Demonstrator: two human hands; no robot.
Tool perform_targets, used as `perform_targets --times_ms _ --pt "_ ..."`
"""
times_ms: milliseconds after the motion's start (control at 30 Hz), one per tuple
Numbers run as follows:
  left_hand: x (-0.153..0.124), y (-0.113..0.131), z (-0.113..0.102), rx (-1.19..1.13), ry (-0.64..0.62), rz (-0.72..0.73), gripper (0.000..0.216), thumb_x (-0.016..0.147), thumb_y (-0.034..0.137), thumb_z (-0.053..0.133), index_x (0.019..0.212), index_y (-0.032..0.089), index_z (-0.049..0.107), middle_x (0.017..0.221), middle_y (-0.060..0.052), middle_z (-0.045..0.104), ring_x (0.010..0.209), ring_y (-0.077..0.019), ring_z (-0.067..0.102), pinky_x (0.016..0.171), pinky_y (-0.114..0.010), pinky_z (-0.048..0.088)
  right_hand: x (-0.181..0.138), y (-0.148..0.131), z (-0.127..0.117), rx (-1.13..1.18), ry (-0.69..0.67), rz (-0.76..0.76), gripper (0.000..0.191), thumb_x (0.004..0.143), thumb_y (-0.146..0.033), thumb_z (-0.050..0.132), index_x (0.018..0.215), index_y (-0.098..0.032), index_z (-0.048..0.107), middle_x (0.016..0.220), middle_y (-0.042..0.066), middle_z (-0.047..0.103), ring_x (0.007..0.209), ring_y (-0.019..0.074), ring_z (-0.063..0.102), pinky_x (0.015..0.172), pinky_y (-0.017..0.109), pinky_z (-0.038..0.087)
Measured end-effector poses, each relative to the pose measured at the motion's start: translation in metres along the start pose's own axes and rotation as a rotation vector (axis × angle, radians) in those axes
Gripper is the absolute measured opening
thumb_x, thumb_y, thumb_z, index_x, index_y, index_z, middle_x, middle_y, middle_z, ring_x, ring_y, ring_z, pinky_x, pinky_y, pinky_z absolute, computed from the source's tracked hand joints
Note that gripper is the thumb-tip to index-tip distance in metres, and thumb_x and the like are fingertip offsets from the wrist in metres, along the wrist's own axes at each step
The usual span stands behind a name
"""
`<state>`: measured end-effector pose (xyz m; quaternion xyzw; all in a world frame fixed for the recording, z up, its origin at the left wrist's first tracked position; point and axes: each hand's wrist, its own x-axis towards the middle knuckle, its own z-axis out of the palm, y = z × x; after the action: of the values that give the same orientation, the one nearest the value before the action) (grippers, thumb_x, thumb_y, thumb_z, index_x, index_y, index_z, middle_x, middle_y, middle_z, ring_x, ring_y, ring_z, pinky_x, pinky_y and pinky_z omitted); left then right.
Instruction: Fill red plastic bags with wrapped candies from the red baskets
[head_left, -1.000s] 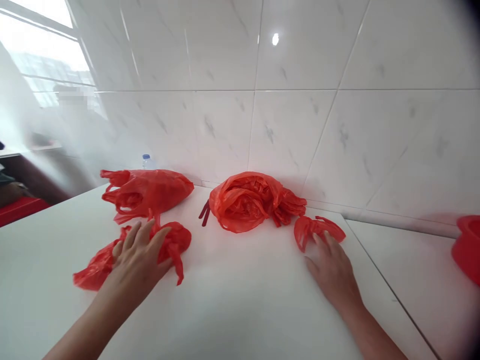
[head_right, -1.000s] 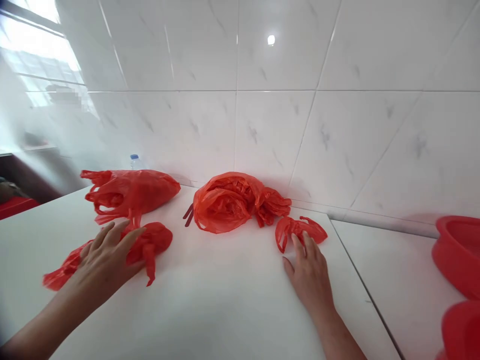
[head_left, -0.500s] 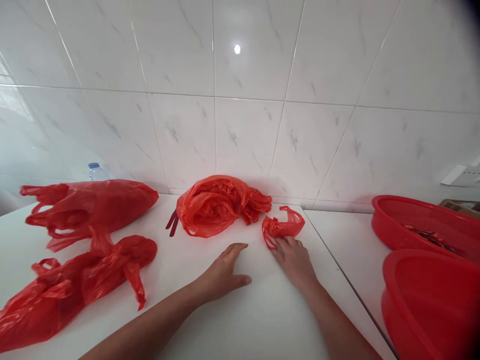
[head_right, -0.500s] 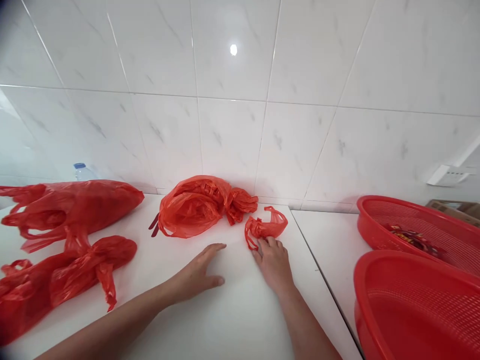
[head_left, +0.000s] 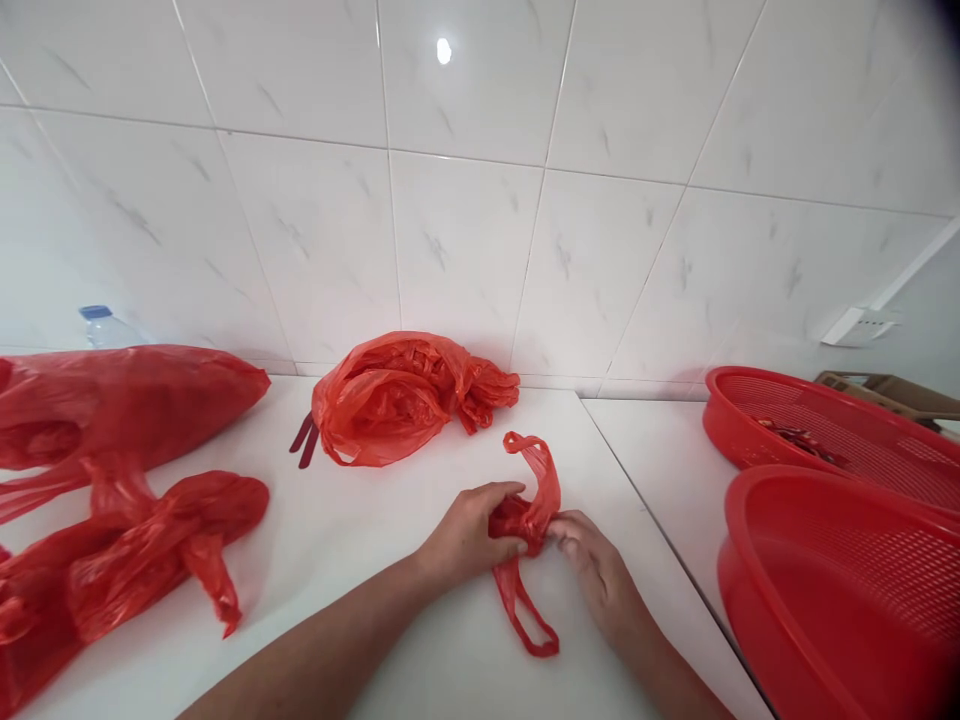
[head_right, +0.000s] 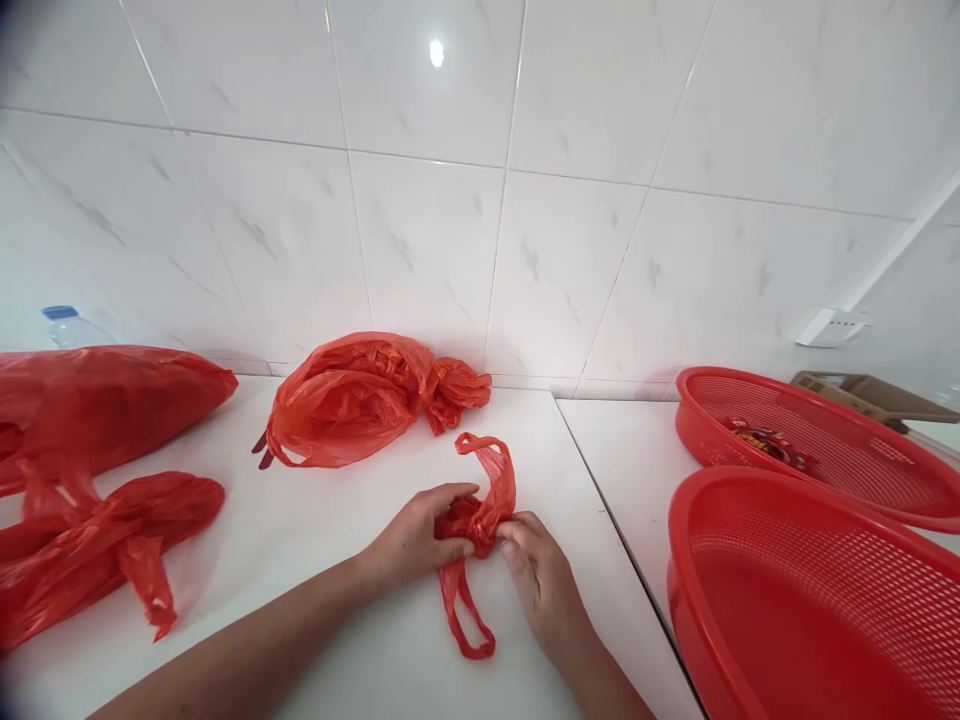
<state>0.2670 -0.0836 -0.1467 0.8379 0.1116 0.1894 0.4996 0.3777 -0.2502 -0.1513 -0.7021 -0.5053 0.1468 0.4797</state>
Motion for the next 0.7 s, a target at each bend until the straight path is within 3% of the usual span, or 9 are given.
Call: perform_targets --times_ms 100,200,333,500,600,700 --pt "-0.008 0.011 0.012 0.141 -0.030 0.141 0.056 0.063 0.010 0.067 0.116 0.026 0.056 0.107 -0.003 0.064 0.098 -0.0214 0.057 0.086 -0.033 0.045 0.005 0.001 0.006 -0.008 0.113 0.148 0.022 0.088 -0.039 0.047 0.077 -0.021 0.054 0.079 0.001 0.056 0.071 0.0163 0.053 0.064 0.028 0.044" --pt "-0.010 0.015 0.018 0.173 -0.070 0.206 0.036 0.068 0.008 0.062 0.100 0.024 0.061 0.095 -0.001 0.063 0.091 -0.0185 0.055 0.082 -0.030 0.043 0.006 0.001 0.009 0.074 0.201 0.276 0.022 0.081 -0.037 0.057 0.068 -0.021 0.050 0.067 -0.003 0.052 0.064 0.0144 0.049 0.059 0.026 0.041" --pt "-0.008 0.010 0.016 0.085 -0.019 0.085 0.017 0.066 0.007 0.060 0.075 0.021 0.058 0.079 0.002 0.056 0.075 -0.0147 0.050 0.067 -0.025 0.039 0.004 0.004 -0.002 0.429 0.274 0.406 0.025 0.081 -0.044 0.058 0.075 -0.020 0.056 0.073 0.000 0.061 0.068 0.0150 0.056 0.063 0.027 0.046" --pt "-0.003 0.000 0.009 -0.016 0.086 -0.028 0.009 0.071 0.017 0.057 0.068 0.020 0.050 0.071 0.003 0.049 0.065 -0.0123 0.042 0.058 -0.023 0.033 0.006 0.021 -0.025 0.893 0.441 0.497 0.025 0.072 -0.040 0.069 0.078 -0.023 0.053 0.078 -0.001 0.066 0.076 0.0162 0.064 0.074 0.031 0.052" --pt "0.000 -0.004 0.005 -0.126 0.129 -0.104 0.013 0.077 0.026 0.054 0.069 0.020 0.047 0.067 0.004 0.049 0.060 -0.0114 0.043 0.055 -0.023 0.033 0.010 0.029 -0.035 0.994 0.494 0.491 0.020 0.072 -0.038 0.067 0.080 -0.024 0.054 0.083 0.001 0.066 0.085 0.0188 0.065 0.085 0.038 0.052" --pt "0.004 -0.006 -0.001 -0.246 0.163 -0.157 0.019 0.078 0.032 0.056 0.069 0.019 0.045 0.065 0.003 0.052 0.058 -0.0111 0.047 0.055 -0.023 0.038 0.011 0.035 -0.045 0.915 0.466 0.456 0.017 0.074 -0.040 0.060 0.080 -0.024 0.056 0.085 0.004 0.066 0.090 0.0225 0.064 0.086 0.042 0.052"
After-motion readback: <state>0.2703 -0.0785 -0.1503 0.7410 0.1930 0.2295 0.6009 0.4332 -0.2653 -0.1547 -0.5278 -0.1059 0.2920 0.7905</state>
